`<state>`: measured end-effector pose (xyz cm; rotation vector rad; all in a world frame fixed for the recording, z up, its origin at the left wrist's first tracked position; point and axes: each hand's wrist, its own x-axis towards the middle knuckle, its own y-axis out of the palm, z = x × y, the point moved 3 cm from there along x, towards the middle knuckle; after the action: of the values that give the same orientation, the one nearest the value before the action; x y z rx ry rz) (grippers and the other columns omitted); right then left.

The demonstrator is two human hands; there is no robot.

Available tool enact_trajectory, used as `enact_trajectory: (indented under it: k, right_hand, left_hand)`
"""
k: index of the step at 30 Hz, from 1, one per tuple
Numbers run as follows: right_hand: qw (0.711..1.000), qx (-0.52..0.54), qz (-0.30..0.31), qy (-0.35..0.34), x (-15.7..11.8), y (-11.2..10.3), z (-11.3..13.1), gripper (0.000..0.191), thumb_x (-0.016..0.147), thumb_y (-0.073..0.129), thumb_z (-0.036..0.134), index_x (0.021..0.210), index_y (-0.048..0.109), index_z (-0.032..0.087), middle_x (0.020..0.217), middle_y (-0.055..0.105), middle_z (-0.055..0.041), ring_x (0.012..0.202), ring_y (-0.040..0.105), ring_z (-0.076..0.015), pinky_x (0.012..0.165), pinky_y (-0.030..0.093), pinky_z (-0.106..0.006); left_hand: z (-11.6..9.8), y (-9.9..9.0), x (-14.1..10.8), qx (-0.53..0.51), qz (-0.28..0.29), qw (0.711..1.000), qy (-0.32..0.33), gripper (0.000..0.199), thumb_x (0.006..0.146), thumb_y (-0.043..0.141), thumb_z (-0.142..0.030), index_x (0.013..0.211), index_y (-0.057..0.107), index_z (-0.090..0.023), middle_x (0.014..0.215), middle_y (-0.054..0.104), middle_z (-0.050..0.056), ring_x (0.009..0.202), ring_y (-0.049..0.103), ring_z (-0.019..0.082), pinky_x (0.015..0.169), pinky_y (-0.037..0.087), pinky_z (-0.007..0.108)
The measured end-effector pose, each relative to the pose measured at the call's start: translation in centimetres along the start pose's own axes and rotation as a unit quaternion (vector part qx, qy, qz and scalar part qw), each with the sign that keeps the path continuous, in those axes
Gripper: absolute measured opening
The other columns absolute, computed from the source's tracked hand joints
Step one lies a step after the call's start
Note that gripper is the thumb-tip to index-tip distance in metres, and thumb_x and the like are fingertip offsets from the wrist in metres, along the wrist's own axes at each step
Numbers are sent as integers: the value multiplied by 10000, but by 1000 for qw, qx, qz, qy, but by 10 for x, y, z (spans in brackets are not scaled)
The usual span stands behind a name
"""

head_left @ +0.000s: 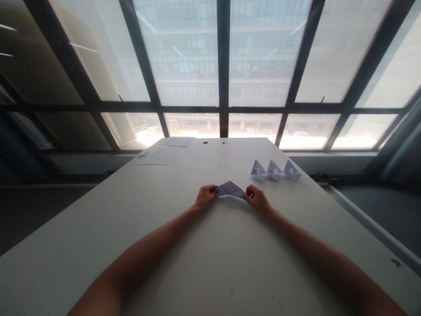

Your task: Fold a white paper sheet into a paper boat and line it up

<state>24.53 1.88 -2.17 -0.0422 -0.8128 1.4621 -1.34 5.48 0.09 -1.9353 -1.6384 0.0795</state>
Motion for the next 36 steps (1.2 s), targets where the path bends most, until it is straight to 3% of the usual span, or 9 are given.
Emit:
enact_trajectory:
  k: [4, 10, 15, 19, 26, 31, 36]
  right_hand:
    - [999, 6, 9, -31, 1, 0, 1, 107, 798, 577, 247, 749, 658, 198, 713, 664, -12, 664, 597, -169, 645, 469, -280]
    - [997, 20, 17, -76, 0, -1, 8, 241, 799, 518, 141, 867, 744, 187, 817, 701, -57, 731, 627, -184, 723, 508, -317]
    - [992, 73, 57, -83, -1, 0, 14, 305, 789, 574, 175, 1056, 720, 187, 1009, 682, -86, 815, 643, -186, 735, 557, -322]
    - [994, 61, 57, -74, -2, 0, 15, 312, 796, 661, 265, 1098, 707, 200, 1052, 674, -84, 825, 638, -187, 736, 574, -332]
    - [990, 65, 74, -100, -2, 2, 9, 453, 766, 652, 187, 1219, 663, 207, 1179, 641, -100, 905, 646, -201, 804, 569, -354]
    - [994, 61, 29, -83, 1, 0, 5, 234, 859, 613, 286, 1052, 722, 212, 1048, 702, -86, 898, 661, -220, 796, 564, -363]
    - [998, 48, -27, -36, 3, -2, -1, 199, 885, 574, 342, 911, 714, 203, 858, 726, -50, 757, 659, -206, 732, 547, -343]
  left_hand:
    - [2, -1, 0, 12, -11, 1000, 2, 268, 790, 613, -305, 924, 787, -152, 882, 773, 66, 817, 695, 235, 765, 504, 316]
    - [9, -4, 3, 28, -40, 999, -6, 276, 792, 604, -307, 921, 786, -144, 898, 773, 79, 830, 700, 245, 775, 506, 323]
    - [11, -5, 3, 28, -48, 998, -16, 296, 797, 591, -320, 931, 784, -140, 895, 773, 77, 828, 700, 246, 758, 506, 316]
    - [9, -5, 3, 19, -47, 999, -14, 300, 792, 598, -339, 923, 785, -144, 888, 774, 70, 814, 694, 240, 747, 506, 307]
    - [12, -4, 4, -11, -49, 998, -31, 327, 787, 606, -358, 942, 780, -128, 918, 776, 82, 828, 697, 240, 738, 507, 301]
    - [8, -3, 3, -5, -49, 999, -22, 317, 787, 612, -351, 945, 784, -137, 913, 778, 79, 821, 694, 239, 742, 509, 307]
    - [6, -3, 2, 0, -38, 999, -9, 311, 792, 598, -325, 956, 786, -139, 914, 776, 73, 828, 697, 234, 763, 513, 308]
